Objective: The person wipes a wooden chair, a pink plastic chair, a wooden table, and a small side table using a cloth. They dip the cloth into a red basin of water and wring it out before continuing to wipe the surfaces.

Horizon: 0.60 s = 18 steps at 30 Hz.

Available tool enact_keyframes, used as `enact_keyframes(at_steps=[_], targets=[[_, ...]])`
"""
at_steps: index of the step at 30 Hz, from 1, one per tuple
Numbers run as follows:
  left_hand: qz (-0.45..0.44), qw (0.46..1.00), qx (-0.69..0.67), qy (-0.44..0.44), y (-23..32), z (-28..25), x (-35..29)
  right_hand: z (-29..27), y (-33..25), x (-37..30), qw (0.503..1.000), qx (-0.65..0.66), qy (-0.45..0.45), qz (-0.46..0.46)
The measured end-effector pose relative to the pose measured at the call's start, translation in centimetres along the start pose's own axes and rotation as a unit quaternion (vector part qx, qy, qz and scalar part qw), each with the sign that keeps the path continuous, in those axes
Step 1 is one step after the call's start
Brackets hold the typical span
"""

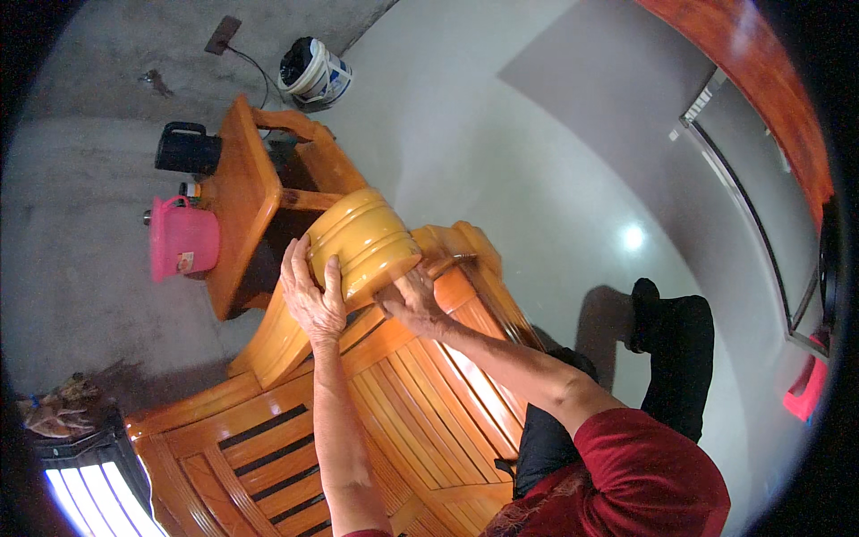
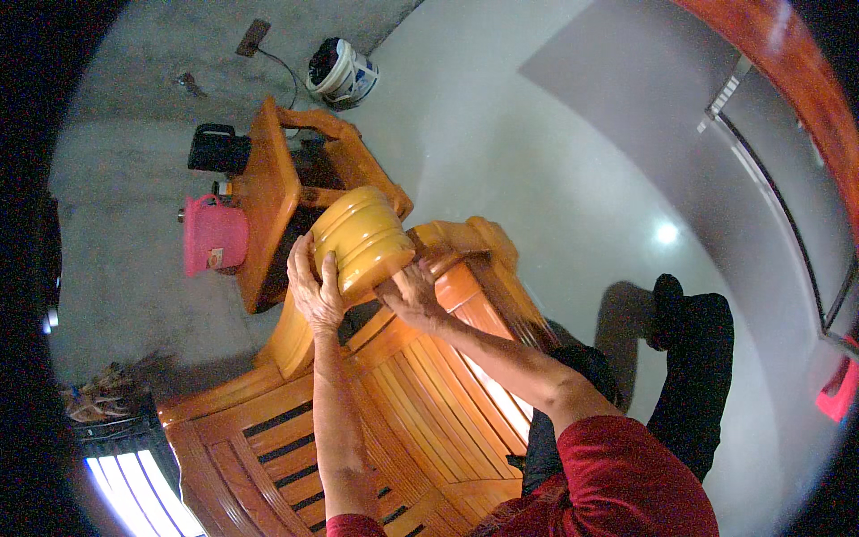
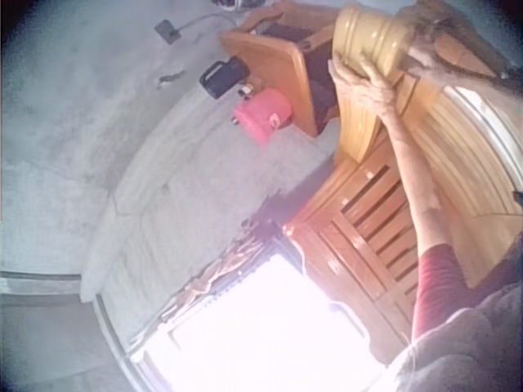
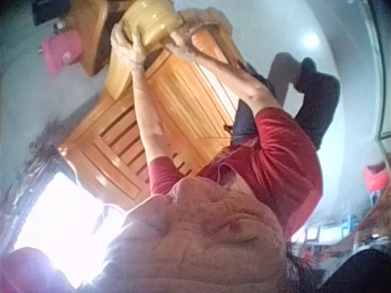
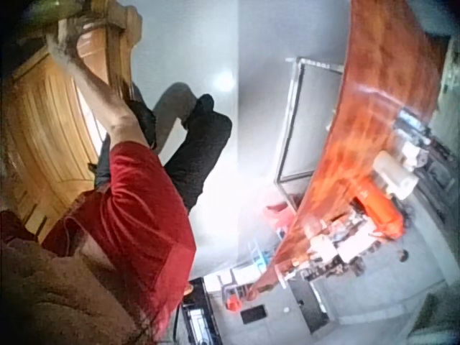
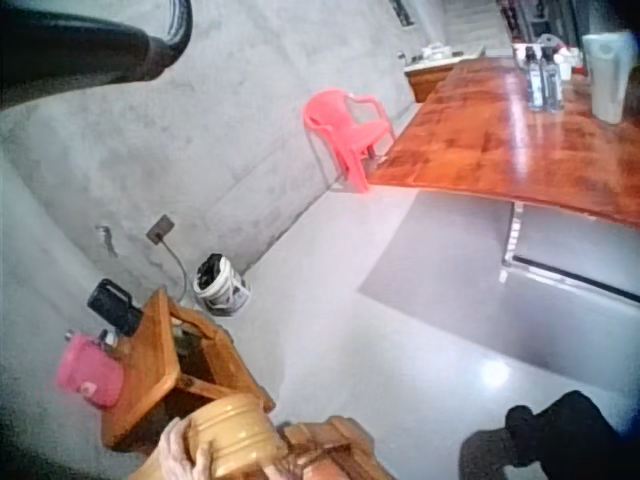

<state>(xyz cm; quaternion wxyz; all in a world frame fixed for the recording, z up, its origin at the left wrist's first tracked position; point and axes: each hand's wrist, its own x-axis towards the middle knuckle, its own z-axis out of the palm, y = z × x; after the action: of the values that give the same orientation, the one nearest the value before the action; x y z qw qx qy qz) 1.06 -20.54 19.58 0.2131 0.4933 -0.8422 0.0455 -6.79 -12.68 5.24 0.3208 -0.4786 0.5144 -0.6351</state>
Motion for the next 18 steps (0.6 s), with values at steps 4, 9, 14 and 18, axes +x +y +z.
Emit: enact_keyframes(at_steps=[4, 9, 14, 18], targets=[[0.013, 1.0, -0.017, 0.01, -0.5, 0.4, -0.1, -2.1, 1.5, -4.6, 0.988, -0.054, -0.119, -0.08], [0.004, 1.0, -0.018, 0.006, 0.0, -0.3, -0.2, -9.5, 2.7, -5.9, 0.994, -0.08, -0.006, 0.069], [-0.002, 1.0, -0.016, 0.012, 0.2, 0.2, -0.2, -8.4, 10.6, -3.0, 0.912, 0.205, 0.074, 0.346], [0.002, 1.0, -0.016, 0.021, -0.1, 0.4, -0.2, -9.3, 7.8, -4.1, 0.862, 0.296, 0.036, 0.41]])
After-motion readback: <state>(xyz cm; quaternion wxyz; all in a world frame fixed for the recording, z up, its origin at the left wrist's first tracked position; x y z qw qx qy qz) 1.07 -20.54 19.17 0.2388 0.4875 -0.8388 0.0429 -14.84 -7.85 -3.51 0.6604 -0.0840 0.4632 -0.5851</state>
